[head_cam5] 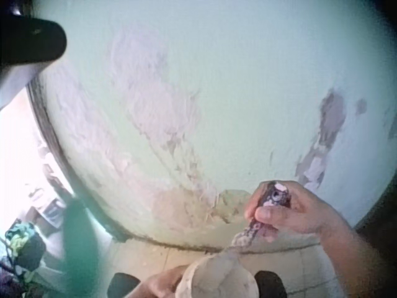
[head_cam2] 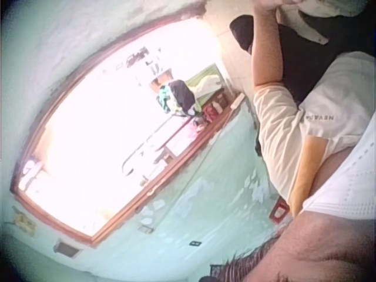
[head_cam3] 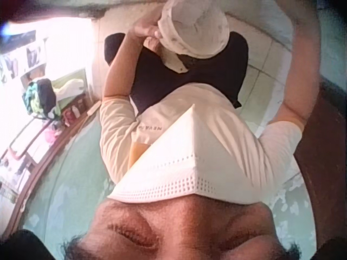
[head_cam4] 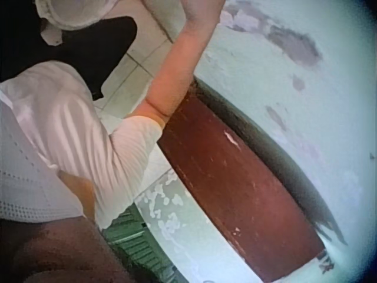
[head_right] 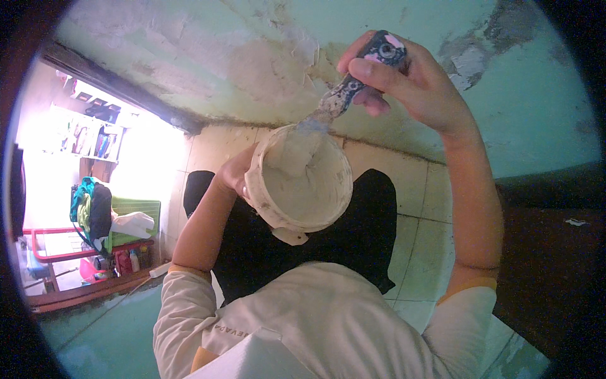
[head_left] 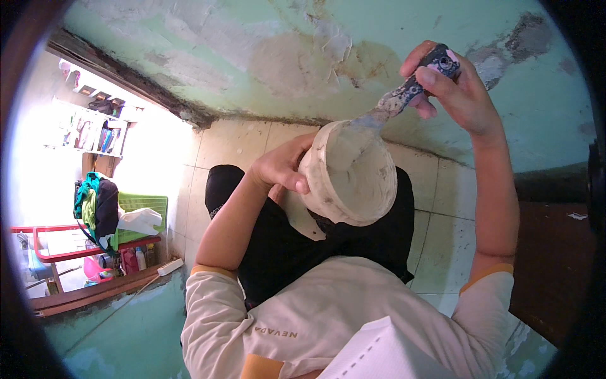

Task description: The person applies plaster to a wall using a putty knife, scooping material from a container and smoothing it over damaged areas.

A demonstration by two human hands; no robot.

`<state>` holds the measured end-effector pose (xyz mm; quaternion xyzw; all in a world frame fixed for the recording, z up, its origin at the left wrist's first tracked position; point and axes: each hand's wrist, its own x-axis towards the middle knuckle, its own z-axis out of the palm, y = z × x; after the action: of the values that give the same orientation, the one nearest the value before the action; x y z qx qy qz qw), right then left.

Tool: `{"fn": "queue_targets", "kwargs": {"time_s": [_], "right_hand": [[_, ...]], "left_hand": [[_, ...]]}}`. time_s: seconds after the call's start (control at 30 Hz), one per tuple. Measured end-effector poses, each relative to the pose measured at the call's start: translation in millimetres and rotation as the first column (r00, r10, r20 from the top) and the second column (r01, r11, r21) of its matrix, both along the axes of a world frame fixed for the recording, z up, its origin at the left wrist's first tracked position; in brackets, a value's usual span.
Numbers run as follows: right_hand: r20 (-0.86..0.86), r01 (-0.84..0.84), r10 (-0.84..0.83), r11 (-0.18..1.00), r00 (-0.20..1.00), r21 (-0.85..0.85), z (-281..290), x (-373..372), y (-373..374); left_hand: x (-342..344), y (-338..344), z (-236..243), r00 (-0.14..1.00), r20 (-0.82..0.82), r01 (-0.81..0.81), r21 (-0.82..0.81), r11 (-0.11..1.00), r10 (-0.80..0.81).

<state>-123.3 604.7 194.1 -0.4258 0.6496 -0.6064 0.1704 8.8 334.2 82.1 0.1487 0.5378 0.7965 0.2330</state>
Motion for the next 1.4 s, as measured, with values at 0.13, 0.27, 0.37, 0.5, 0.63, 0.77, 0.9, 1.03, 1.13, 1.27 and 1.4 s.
{"fn": "queue_targets", "kwargs": {"time_s": [0.13,0.27,0.37,0.5,0.63,0.77,0.9,1.03,1.13,1.27,1.4], "right_hand": [[0.158,0.085,-0.067,0.990,0.985,-0.110,-14.9,2.6,15.5],[0.277,0.188,-0.120,0.954,0.953,-0.232,-28.4,1.0,35.6],[0.404,0.309,-0.174,0.904,0.898,-0.297,-41.4,0.7,50.8],[0.621,0.454,-0.130,0.797,0.773,-0.399,-56.8,6.4,84.3],[0.738,0.679,-0.240,0.631,0.631,-0.375,-73.6,9.5,133.7],[0.771,0.843,-0.400,0.434,0.496,-0.317,-100.6,18.0,184.8],[0.760,0.918,-0.522,0.294,0.387,-0.266,-111.5,32.7,211.5],[0.728,0.951,-0.613,0.219,0.307,-0.216,-105.9,39.7,213.3],[0.656,0.974,-0.719,0.161,0.228,-0.162,-103.9,40.7,210.0],[0.536,0.988,-0.836,0.046,0.120,-0.150,-98.7,48.4,193.9],[0.381,0.985,-0.922,0.001,0.067,-0.171,-92.2,44.1,175.5]], "left_hand": [[-1.1,-0.2,-3.0,0.999,-0.036,-0.009,-0.044,0.999,0.007],[-8.6,0.1,-3.2,0.995,-0.090,-0.051,-0.068,0.996,0.045],[-19.4,-2.6,-14.3,0.986,-0.153,-0.084,-0.119,0.989,0.065],[-14.5,-8.4,-23.0,0.984,-0.109,-0.151,-0.123,0.981,0.138],[-22.5,-3.1,-16.8,0.983,-0.086,-0.176,-0.148,0.973,0.164],[-32.2,8.6,-25.5,0.974,-0.095,-0.216,-0.144,0.966,0.204],[-31.3,3.7,-36.4,0.968,-0.104,-0.242,-0.130,0.961,0.230],[-27.8,-7.6,-43.9,0.971,-0.097,-0.233,-0.150,0.961,0.220],[-24.6,-5.2,-38.1,0.962,-0.060,-0.270,-0.121,0.955,0.265],[-18.3,-4.2,-25.5,0.956,-0.063,-0.292,-0.135,0.947,0.286],[-13.5,-6.8,-24.7,0.962,-0.098,-0.270,-0.163,0.949,0.256]]}}
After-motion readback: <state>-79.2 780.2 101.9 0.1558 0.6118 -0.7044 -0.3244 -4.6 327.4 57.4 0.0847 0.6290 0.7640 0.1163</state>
